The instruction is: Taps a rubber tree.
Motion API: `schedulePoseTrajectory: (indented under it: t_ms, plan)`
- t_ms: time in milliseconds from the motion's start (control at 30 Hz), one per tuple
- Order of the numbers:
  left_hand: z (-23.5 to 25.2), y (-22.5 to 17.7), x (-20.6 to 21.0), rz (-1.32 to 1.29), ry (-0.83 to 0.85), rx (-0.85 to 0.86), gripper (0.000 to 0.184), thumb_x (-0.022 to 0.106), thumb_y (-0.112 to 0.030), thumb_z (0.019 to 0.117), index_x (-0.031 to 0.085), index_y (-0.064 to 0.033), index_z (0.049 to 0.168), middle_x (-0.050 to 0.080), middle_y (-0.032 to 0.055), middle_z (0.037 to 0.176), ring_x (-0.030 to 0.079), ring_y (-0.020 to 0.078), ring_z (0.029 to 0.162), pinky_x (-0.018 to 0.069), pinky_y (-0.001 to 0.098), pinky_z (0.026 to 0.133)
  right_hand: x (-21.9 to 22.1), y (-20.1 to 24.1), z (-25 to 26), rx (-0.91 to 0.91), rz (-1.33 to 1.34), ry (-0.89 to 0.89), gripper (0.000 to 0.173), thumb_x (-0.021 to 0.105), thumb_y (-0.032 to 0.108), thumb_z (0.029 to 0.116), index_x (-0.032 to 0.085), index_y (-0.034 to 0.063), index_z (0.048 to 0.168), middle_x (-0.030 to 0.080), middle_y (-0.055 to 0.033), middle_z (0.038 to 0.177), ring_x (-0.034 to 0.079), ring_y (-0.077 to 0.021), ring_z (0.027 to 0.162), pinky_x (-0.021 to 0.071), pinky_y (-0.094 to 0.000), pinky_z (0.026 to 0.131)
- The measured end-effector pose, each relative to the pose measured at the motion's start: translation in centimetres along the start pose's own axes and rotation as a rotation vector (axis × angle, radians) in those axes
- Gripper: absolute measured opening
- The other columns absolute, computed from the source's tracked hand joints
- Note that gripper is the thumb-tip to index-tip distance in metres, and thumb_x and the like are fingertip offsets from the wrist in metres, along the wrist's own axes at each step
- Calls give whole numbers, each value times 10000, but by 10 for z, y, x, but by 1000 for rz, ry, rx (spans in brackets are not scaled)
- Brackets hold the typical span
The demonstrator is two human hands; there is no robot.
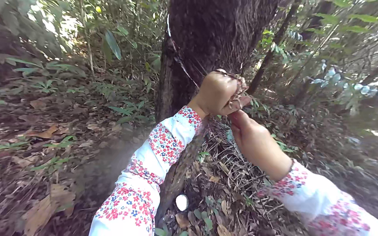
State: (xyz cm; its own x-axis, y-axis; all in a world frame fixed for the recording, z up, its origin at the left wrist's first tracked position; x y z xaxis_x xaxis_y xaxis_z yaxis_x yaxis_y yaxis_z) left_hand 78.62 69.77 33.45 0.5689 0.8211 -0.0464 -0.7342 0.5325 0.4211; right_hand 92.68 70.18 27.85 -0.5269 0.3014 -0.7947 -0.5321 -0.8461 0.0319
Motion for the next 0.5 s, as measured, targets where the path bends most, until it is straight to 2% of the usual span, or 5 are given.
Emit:
schedulePoseTrajectory:
  t_ms: [67,167,300,433,500]
  plan:
    - [-5,1,-1,10,50,14,768,240,-574,1019,607,-39,609,595,102,536,614,210,517,507,416,629,12,3,0,93,33,38,447,521,104,1045,491,22,1482,691,-290,1054,708,-467,845,564,-606,713]
    - [-10,3,0,7,100,29,789,228,-606,1026,583,-50,592,584,98,525,607,209,500,503,419,591,25,4,0,172,74,74,483,520,134,1059,444,73,1531,678,-293,1089,702,-471,853,559,-611,710]
    - [-13,5,-6,47,197,9,748,260,-573,1028,591,-41,620,598,118,546,620,236,516,513,443,636,37,15,2,253,128,153,552,481,159,1080,326,172,1610,656,-288,1165,699,-460,890,563,-599,732]
    - [-5,14,-26,144,189,-87,744,284,-546,1040,637,-7,668,659,162,621,673,275,606,533,476,757,23,39,17,192,190,162,576,465,129,1080,294,204,1624,652,-288,1138,696,-459,905,564,-586,746]
    - [11,23,-43,157,182,-107,710,311,-512,1042,628,2,670,650,167,625,666,271,615,528,465,759,8,52,30,149,208,144,586,461,133,1081,279,221,1632,660,-273,1118,697,-450,916,564,-591,758]
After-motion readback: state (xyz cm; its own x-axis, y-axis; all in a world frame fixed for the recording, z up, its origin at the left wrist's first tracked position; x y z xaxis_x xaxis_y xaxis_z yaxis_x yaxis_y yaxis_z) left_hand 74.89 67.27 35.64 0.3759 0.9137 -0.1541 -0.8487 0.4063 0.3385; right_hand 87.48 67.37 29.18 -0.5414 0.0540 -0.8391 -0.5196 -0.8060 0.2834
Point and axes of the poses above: each hand's wrist, its own z-axis towards the middle knuckle, its own x-axis out of the palm, y = z × x, the point moved 5 cm from there along z, towards the middle knuckle
